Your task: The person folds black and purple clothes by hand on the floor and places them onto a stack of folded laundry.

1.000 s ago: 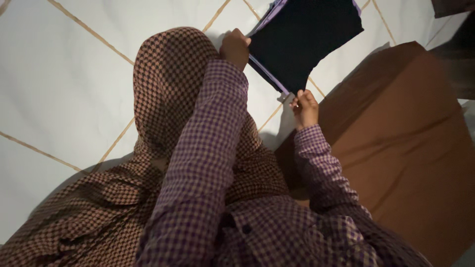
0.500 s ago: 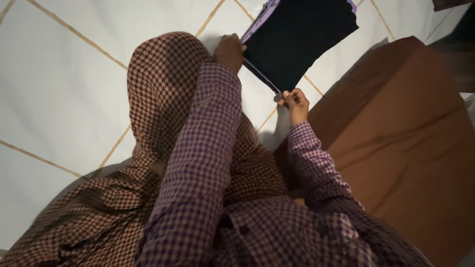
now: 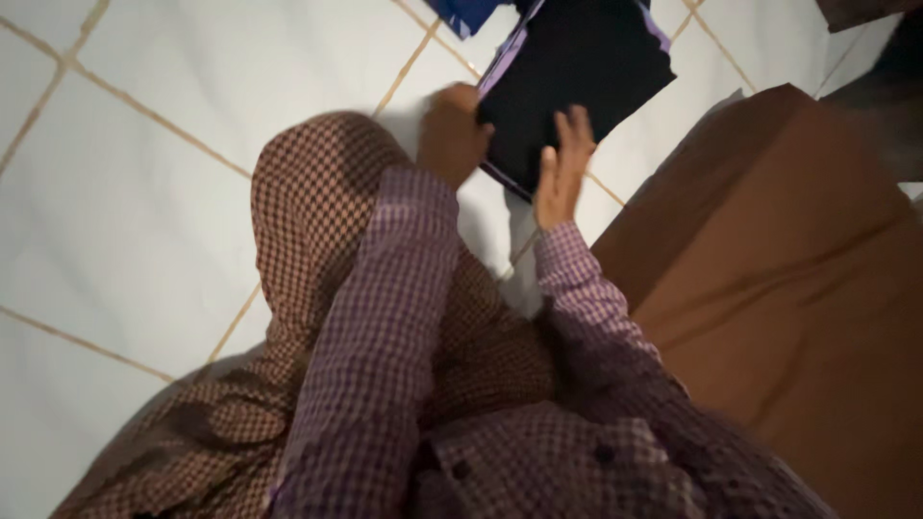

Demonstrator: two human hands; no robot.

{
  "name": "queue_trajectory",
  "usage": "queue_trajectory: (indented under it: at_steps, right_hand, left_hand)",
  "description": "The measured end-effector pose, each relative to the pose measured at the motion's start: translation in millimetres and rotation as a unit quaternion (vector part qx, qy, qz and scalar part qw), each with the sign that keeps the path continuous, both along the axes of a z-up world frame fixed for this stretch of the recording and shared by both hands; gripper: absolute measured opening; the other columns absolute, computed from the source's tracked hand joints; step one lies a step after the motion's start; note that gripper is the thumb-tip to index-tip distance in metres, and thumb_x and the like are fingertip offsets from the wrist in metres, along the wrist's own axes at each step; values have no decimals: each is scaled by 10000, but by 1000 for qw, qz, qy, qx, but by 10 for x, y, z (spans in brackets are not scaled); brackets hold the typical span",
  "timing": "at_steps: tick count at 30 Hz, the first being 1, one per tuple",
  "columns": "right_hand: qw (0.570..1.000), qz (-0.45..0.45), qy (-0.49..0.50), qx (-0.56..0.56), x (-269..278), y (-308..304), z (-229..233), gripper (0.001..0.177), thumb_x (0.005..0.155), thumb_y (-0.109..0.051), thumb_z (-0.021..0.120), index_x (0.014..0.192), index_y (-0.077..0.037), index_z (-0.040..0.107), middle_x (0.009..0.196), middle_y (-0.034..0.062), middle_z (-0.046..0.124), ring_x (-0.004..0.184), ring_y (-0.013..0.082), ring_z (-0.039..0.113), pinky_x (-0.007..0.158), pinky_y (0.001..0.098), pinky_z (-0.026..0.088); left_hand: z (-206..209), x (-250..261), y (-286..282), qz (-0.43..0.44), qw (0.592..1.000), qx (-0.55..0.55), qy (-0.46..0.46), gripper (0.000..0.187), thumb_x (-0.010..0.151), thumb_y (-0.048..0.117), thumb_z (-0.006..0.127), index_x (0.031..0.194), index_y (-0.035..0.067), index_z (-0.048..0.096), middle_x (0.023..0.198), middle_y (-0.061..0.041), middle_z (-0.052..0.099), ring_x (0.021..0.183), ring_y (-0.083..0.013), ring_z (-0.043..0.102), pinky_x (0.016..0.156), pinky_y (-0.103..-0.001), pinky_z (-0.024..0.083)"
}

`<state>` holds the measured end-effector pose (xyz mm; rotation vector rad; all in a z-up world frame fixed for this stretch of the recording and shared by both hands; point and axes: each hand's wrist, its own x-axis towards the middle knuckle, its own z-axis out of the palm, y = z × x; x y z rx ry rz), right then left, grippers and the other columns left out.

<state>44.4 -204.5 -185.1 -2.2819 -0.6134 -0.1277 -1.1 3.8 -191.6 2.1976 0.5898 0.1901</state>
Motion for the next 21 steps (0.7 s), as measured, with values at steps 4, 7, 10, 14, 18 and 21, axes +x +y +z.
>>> queue_trajectory:
  at_steps: [4,7,10,14,18,21]
  right_hand:
    - [992,56,94,61,141,272,-47,672,1131,-509,159,1600,-114,433,1692,22,401,1641,256,247,1350,509,-32]
    - [991,57,89,-80,294,288,-94,546,1113,-414,228,1522,-249,549,1668,-80,458,1655,170,292,1391,561,-39]
    - [929,153,-14,-335,514,142,-29,535,1070,-391,439,1589,-263,445,1725,31,244,1601,274,125,1197,688,-104]
    - [939,133,-80,-307,1148,124,13,555,1122,-405,527,1655,-308,405,1752,44,190,1616,307,99,1189,713,-108]
    - [947,96,-84,-296,1641,208,62,605,1112,-440,567,1670,-304,377,1752,77,170,1615,318,108,1217,697,-76]
    - [950,73,-33,-301,1819,345,149,585,1135,-451,544,1679,-335,364,1768,35,184,1633,268,132,1257,692,-50]
  left_hand:
    - [123,-60,-281,-271,946,126,-123,513,852,306,797,1290,87,644,1429,-141,557,1419,-371,452,1185,-560,357]
    - [43,-198,-384,-337,908,183,-167,683,808,412,831,1402,165,602,1566,-145,436,1518,-416,257,1205,-686,212]
    - [11,-219,-446,-383,900,196,-70,808,747,508,833,1465,282,540,1629,-140,321,1548,-436,113,1202,-751,142]
    - [69,-239,-496,-380,891,248,-5,953,678,547,855,1529,449,439,1719,-77,137,1557,-423,19,1163,-790,141]
    - [142,-227,-468,-381,889,253,-4,976,673,550,861,1537,472,415,1720,-51,49,1566,-417,25,1167,-788,154]
    - [194,-241,-457,-394,881,261,12,986,668,539,864,1535,469,400,1713,-55,37,1556,-424,14,1151,-788,156]
